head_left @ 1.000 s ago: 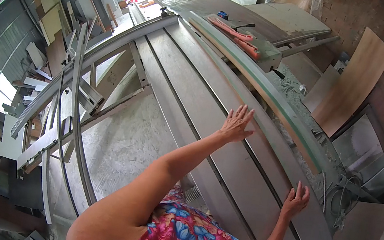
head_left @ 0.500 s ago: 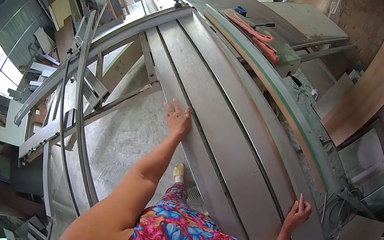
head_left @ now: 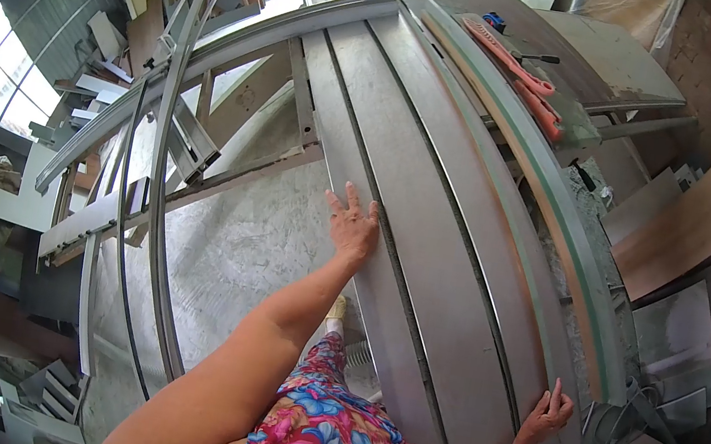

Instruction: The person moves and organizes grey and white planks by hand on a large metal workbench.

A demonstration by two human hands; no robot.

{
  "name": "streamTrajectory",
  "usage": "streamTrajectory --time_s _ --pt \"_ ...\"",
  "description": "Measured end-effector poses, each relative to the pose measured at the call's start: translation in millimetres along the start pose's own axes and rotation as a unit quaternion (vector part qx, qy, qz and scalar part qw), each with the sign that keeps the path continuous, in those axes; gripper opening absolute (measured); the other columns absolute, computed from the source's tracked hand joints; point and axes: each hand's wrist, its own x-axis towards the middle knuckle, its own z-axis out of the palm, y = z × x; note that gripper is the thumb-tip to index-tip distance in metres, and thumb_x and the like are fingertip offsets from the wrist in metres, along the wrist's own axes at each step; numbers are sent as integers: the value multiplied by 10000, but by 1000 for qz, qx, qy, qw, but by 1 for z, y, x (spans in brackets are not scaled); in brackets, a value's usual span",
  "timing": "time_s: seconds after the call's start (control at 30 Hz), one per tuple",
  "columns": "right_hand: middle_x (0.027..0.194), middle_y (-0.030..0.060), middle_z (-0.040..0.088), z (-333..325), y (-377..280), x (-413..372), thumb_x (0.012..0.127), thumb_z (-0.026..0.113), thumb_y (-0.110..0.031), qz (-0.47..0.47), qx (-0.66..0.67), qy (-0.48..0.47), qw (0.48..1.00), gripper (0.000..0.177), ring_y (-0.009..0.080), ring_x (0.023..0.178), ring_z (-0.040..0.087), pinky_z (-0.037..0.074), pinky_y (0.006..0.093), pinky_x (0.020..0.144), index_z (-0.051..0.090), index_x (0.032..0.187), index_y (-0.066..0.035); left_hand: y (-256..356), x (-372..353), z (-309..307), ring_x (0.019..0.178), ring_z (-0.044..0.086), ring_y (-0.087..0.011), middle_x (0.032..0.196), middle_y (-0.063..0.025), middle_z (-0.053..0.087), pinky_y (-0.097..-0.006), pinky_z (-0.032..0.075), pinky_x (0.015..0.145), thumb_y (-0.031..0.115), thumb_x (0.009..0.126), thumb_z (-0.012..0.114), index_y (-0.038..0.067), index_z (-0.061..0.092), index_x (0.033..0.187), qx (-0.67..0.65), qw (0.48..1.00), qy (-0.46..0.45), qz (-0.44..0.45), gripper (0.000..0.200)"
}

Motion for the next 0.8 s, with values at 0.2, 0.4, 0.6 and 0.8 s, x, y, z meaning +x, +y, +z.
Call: streamTrajectory --time_s 0.2,0.4,0.6,0.8 --pt "883 33 459 5 -11 8 881 569 -202 0 -1 -10 1000 275 202 818 486 410 381 703 630 1141 -138 1 3 -1 1068 494 -449 1427 -286 163 -435 442 886 456 871 464 143 250 1415 -2 1000 -10 -6 663" --pt "896 33 467 11 -20 12 876 573 -193 9 -12 -10 1000 283 210 841 493 412 387 714 624 1150 -147 -2 9 4 1073 489 -458 1426 -286 167 -438 440 896 457 873 462 138 244 1416 -5 1000 -4 -2 666" --pt "902 31 474 18 -33 21 865 581 -173 19 -15 -22 999 295 211 852 501 412 391 719 619 1157 -155 -2 15 5 1062 498 -444 1422 -288 175 -425 444 891 454 874 461 130 247 1414 0 1000 6 0 665" --pt "900 26 477 35 -47 34 861 584 -176 14 -14 -22 1000 301 208 847 506 414 393 722 617 1160 -172 -3 21 6 1038 514 -424 1424 -286 173 -424 447 877 450 873 462 125 249 1414 -3 1000 10 0 666"
